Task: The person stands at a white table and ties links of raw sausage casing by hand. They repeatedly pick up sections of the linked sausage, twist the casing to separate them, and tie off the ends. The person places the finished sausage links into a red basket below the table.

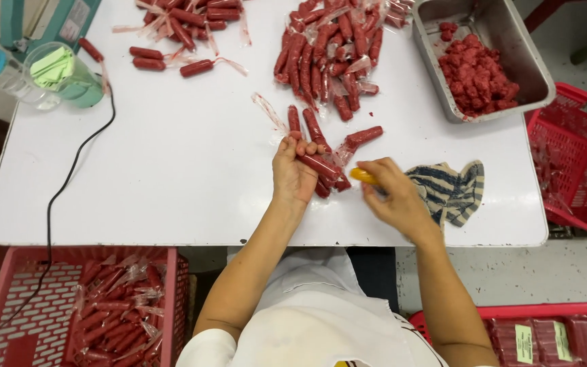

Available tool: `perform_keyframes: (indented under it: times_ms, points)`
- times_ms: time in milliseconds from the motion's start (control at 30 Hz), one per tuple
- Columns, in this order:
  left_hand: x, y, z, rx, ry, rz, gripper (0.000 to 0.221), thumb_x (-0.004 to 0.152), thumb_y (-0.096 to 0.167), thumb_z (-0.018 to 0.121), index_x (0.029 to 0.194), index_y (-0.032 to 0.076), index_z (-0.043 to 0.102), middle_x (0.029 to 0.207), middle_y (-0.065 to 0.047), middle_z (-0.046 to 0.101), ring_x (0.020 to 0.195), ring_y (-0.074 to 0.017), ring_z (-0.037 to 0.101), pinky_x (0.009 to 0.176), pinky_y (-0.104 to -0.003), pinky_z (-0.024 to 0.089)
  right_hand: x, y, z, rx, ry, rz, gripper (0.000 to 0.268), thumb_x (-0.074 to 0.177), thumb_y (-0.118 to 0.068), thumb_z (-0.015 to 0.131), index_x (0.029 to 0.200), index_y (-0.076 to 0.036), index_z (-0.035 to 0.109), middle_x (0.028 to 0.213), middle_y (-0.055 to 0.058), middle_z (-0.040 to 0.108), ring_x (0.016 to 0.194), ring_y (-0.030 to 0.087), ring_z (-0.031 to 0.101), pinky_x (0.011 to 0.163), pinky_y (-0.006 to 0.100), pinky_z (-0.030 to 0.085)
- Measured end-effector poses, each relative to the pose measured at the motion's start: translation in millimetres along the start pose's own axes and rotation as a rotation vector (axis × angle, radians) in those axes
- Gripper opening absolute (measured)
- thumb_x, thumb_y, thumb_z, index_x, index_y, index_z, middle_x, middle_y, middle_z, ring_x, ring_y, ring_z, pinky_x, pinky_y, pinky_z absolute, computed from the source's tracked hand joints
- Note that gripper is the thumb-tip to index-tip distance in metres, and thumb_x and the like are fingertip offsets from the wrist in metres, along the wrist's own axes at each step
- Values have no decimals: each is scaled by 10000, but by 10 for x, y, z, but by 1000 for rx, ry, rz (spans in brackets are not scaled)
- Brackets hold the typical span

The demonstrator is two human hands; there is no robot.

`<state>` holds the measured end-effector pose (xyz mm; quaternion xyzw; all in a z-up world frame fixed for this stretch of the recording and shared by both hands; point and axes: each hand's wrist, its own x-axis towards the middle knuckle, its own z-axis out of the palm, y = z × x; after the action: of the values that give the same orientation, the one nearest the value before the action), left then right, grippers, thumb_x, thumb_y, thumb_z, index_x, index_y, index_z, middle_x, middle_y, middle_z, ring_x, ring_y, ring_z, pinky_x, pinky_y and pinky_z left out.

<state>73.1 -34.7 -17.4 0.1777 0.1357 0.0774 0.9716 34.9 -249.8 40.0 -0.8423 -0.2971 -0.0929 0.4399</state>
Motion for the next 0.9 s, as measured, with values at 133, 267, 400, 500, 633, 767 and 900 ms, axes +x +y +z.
perform_keyframes:
  times_ms: [133, 267, 400, 500, 633, 767, 900]
  points:
    - [-69, 149, -67, 370, -73, 29, 188, 1112, 230, 446, 1066, 107, 579, 734, -14, 504, 760, -193, 652, 824, -353, 579, -60, 557, -134, -387, -106, 111, 349, 925, -132, 700, 1260, -40, 725, 1041, 182, 707, 996, 386, 663, 877, 457, 511]
    - [-197, 187, -331, 1039, -106, -9, 265, 1073, 288, 528, 1085, 109, 722, 886, -82, 705, 910, -217, 694, 889, -398, 553, -94, 558, 183, -756, 117, -222, 307, 995, -234, 701, 1286, -137, 715, 1217, 81, 700, 1142, 299, 605, 1008, 466, 403]
    - [-463, 356, -322, 1828, -400, 187, 261, 1047, 343, 552, 1074, 163, 739, 997, -45, 686, 1050, -259, 653, 880, -388, 552, -34, -112, 689, -377, 239, -384, 492, 850, 53, 644, 1331, -49, 636, 1279, 192, 638, 912, 396, 715, 731, 475, 586]
    - [-613, 564, -390, 2141, -526, 462, 146, 977, 193, 615, 1002, 124, 742, 942, -40, 597, 1004, -241, 562, 763, -348, 520, 51, -122, 899, -371, -31, -283, 373, 875, -52, 626, 1241, -123, 628, 1199, 136, 610, 886, 350, 706, 706, 442, 579]
    - [-1137, 1054, -284, 2111, -657, 304, 142, 898, 21, 624, 975, 92, 720, 954, -78, 550, 942, -273, 531, 709, -338, 512, 226, -576, 658, -63, -468, -78, 76, 955, -71, 559, 901, -64, 613, 801, 118, 600, 844, 344, 626, 757, 460, 521]
    - [-1338, 1246, -426, 1416, -713, -220, 84, 887, 56, 691, 970, 45, 687, 1043, -92, 596, 970, -229, 557, 778, -350, 551, 172, -761, 767, 256, -563, -81, 132, 994, -77, 522, 910, -52, 620, 786, 124, 590, 792, 346, 618, 738, 471, 524]
    - [-1032, 781, -722, 372, 24, -285, 179, 872, -44, 754, 1028, -10, 673, 966, -107, 658, 829, -237, 722, 718, -292, 635, 36, -452, 1232, -186, -301, -223, 19, 944, -136, 601, 944, -117, 599, 823, 97, 575, 814, 346, 625, 711, 443, 507]
